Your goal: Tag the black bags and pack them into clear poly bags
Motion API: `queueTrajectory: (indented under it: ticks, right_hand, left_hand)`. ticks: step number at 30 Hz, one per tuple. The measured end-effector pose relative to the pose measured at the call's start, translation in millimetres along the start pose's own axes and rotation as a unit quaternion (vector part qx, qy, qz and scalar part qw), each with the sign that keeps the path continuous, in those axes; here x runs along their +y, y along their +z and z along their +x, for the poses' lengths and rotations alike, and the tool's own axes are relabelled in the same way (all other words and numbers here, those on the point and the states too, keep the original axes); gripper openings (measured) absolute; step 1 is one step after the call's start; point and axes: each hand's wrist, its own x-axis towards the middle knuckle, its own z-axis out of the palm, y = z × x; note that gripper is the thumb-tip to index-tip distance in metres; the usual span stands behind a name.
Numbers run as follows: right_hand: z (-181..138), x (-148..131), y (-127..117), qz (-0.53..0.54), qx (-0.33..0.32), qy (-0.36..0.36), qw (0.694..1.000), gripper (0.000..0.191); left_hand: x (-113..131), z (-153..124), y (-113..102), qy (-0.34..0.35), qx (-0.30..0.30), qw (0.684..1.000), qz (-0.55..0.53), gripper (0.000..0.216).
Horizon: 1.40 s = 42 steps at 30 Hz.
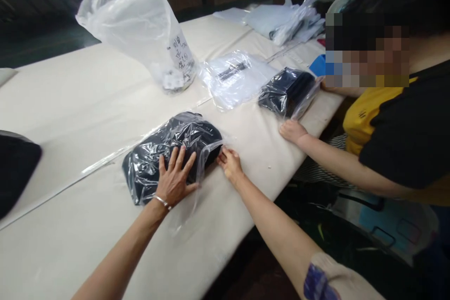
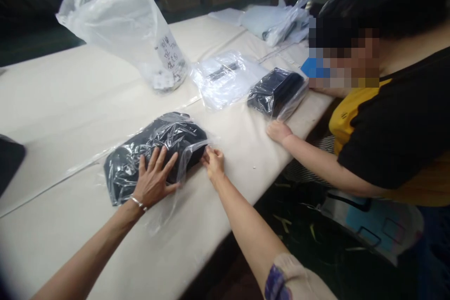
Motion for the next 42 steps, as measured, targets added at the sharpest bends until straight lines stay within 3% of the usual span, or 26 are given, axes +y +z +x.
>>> queueTrajectory:
  ticks: [4, 9, 12, 15, 18, 25, 27, 30, 34, 39, 42]
  right_hand:
    - [-8.7, 6.5, 15.0, 0.017, -0.07, 0.044, 0.996, 0.039]
    - [-33.4, 14.4, 53.4, 0.057, -0.141, 0.06, 0.986, 0.03]
    - [-34.7, 23.9, 85.9, 0.093, -0.109, 0.058, 0.988, 0.018]
    - [-28.2, 31.0, 106.4, 0.097, -0.048, 0.068, 0.992, 0.027]
    - [-25.6, 29.7, 103.1, 0.071, -0.044, 0.086, 0.993, 0.037]
    - [-19.7, 3.9, 57.1, -0.089, -0.143, 0.185, 0.968, 0.041]
    - [-12.7, -5.8, 53.0, -0.116, -0.16, 0.177, 0.964, 0.033]
    - [-6.5, -15.4, 56.6, -0.109, -0.166, 0.107, 0.974, 0.026]
    - [-11.4, -2.8, 70.3, -0.027, -0.141, 0.024, 0.989, 0.03]
    - [-20.4, 25.7, 88.8, 0.078, -0.135, 0.028, 0.987, 0.024]
    - [-19.3, 26.2, 98.8, 0.098, -0.143, 0.026, 0.985, 0.017]
  left_hand:
    - [-10.0, -4.6, 3.5, -0.021, 0.001, 1.0, 0.0, 0.091]
    - [-56.7, 3.7, -23.7, -0.048, 0.016, 0.998, -0.048, 0.087]
    - [-69.4, 11.7, -38.4, -0.06, 0.004, 0.997, -0.057, 0.086]
    - [-69.5, 22.0, -42.0, -0.08, -0.015, 0.996, -0.041, 0.085]
    - [-71.5, 34.0, -42.1, -0.104, -0.024, 0.994, -0.023, 0.084]
    - [-90.9, 51.2, -51.0, -0.114, -0.045, 0.992, -0.006, 0.086]
    - [-93.8, 53.9, -51.2, -0.115, -0.05, 0.992, -0.002, 0.087]
    - [-97.1, 62.0, -50.1, -0.113, -0.039, 0.993, -0.01, 0.088]
    - [-90.6, 73.6, -54.3, -0.122, -0.047, 0.991, -0.011, 0.086]
    - [-49.4, 64.4, -65.7, -0.087, 0.037, 0.995, 0.006, 0.073]
    - [-31.0, 58.1, -63.3, -0.063, 0.05, 0.997, 0.004, 0.074]
